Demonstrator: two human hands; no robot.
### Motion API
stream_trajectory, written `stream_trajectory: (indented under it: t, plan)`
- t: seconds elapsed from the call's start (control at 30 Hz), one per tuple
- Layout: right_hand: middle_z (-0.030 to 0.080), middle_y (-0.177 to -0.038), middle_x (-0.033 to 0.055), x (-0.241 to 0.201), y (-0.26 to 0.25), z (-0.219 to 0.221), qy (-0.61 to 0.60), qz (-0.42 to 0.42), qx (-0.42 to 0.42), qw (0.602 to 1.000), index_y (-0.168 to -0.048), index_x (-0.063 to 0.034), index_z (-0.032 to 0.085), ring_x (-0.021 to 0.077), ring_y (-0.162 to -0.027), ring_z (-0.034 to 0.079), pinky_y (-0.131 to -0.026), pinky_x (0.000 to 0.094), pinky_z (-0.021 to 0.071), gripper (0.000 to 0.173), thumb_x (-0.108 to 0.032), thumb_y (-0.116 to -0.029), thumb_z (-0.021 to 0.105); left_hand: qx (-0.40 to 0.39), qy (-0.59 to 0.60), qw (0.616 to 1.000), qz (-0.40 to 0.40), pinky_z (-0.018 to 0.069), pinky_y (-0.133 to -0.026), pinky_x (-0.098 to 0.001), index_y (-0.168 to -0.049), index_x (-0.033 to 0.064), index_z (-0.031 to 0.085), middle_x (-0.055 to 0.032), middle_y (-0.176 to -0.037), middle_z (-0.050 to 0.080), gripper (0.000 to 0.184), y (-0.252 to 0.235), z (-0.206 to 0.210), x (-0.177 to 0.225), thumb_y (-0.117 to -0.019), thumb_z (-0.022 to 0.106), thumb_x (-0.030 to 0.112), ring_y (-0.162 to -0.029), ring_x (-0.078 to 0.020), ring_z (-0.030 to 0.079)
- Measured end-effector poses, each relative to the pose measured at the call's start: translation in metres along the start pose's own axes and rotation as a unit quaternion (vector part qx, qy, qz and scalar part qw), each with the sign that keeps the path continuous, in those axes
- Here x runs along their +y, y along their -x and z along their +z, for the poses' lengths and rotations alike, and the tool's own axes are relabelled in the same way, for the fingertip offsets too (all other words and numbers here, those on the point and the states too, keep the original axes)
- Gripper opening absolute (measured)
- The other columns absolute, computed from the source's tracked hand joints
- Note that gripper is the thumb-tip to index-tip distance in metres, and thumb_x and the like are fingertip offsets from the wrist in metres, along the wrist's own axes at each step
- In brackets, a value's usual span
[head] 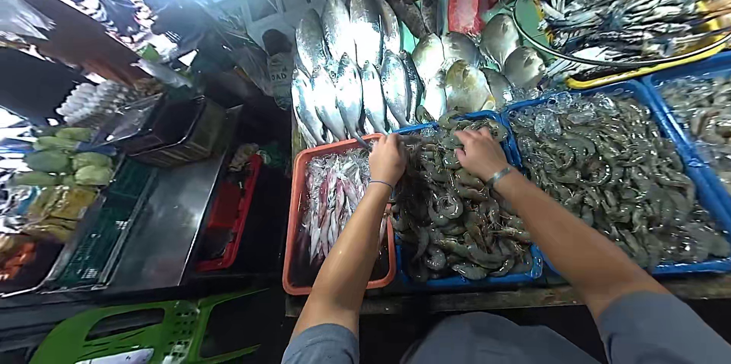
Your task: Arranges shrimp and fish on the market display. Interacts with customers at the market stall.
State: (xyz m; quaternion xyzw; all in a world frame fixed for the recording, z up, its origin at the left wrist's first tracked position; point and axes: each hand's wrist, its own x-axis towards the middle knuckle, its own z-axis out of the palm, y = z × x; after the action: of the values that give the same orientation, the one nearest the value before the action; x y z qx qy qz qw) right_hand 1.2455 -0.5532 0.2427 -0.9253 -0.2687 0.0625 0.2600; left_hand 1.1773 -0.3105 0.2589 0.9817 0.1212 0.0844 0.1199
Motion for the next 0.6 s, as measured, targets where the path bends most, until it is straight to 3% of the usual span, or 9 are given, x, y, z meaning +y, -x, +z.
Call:
stream_trajectory:
  t: [0.07,0.13,0.27,0.37,0.43,0.5,0.6]
  plan:
    - [0.048,-0.158,0.0094,0.006,-0.019,0.005,0.022,0.015,-0.051,0.998,-0.151,-0.0146,0.052,0.0417,-0.152,0.03,-0.115,0.0729,0.0269,0.054,-0.036,-0.1021,0.06,0.07,0.061,0.995,-0.023,0.05,-0.104,-0.0546,-0.131,0.008,0.065,-0.0175,-0.124,0.068,0.034,0.026,-0.005,-0.014,-0.1058,0.053,0.027,-0.119,-0.035,0.064]
    - [0.044,-0.161,0.0095,0.004,-0.019,0.017,0.022,-0.017,-0.074,0.997,-0.153,-0.0157,0.049,0.0428,-0.155,0.023,-0.118,0.0759,0.0182,0.055,-0.037,-0.1027,0.057,0.069,0.091,0.993,-0.002,0.0493,-0.103,-0.0548,-0.136,0.01,0.063,-0.0179,-0.124,0.067,0.035,0.061,-0.003,-0.02,-0.1049,0.055,0.024,-0.118,-0.0362,0.063]
    - [0.048,-0.159,0.0031,0.009,0.022,0.032,0.055,-0.144,-0.072,0.985,-0.14,-0.0231,0.063,0.0384,-0.156,0.025,-0.119,0.0751,0.0165,0.042,-0.043,-0.1045,0.053,-0.035,0.1,0.992,0.062,0.0461,-0.104,-0.062,-0.144,0.0206,0.058,-0.0126,-0.139,0.059,0.045,0.113,0.032,-0.025,-0.1034,0.058,0.04,-0.129,-0.036,0.055]
    - [0.048,-0.16,-0.0034,0.029,0.045,0.039,0.099,-0.225,-0.057,0.968,-0.147,-0.0309,0.058,0.0346,-0.156,0.025,-0.119,0.0767,0.0123,0.052,-0.057,-0.1045,0.044,-0.015,0.111,0.993,0.023,0.0354,-0.115,-0.0624,-0.151,0.024,0.051,-0.0108,-0.156,0.044,0.057,0.13,0.044,-0.02,-0.1013,0.055,0.052,-0.144,-0.0349,0.04]
    - [0.038,-0.166,-0.0055,0.041,0.056,0.04,0.129,-0.252,-0.076,0.956,-0.153,-0.0355,0.049,0.0331,-0.159,0.016,-0.121,0.075,0.0072,0.06,-0.065,-0.1034,0.035,-0.022,0.084,0.996,0.01,0.0293,-0.119,-0.0649,-0.158,0.023,0.043,-0.0132,-0.165,0.033,0.068,0.14,0.05,-0.014,-0.101,0.048,0.061,-0.151,-0.0371,0.031]
    - [0.031,-0.169,-0.0074,0.049,0.065,0.035,0.137,-0.261,-0.103,0.95,-0.155,-0.0392,0.045,0.0317,-0.16,0.01,-0.121,0.0748,0.0031,0.061,-0.068,-0.1027,0.033,-0.06,0.034,0.997,0.021,0.0201,-0.122,-0.0662,-0.161,0.0297,0.036,-0.0111,-0.17,0.024,0.076,0.152,0.056,-0.003,-0.0986,0.038,0.073,-0.156,-0.0345,0.023]
    - [0.036,-0.167,-0.0075,0.049,0.069,0.026,0.125,-0.246,-0.121,0.954,-0.147,-0.0401,0.056,0.0343,-0.159,0.015,-0.12,0.0755,0.0067,0.054,-0.065,-0.102,0.041,-0.083,0.002,0.996,0.029,0.0129,-0.125,-0.0634,-0.162,0.0356,0.033,-0.0057,-0.172,0.02,0.079,0.168,0.059,0.006,-0.0963,0.032,0.079,-0.159,-0.0297,0.016]
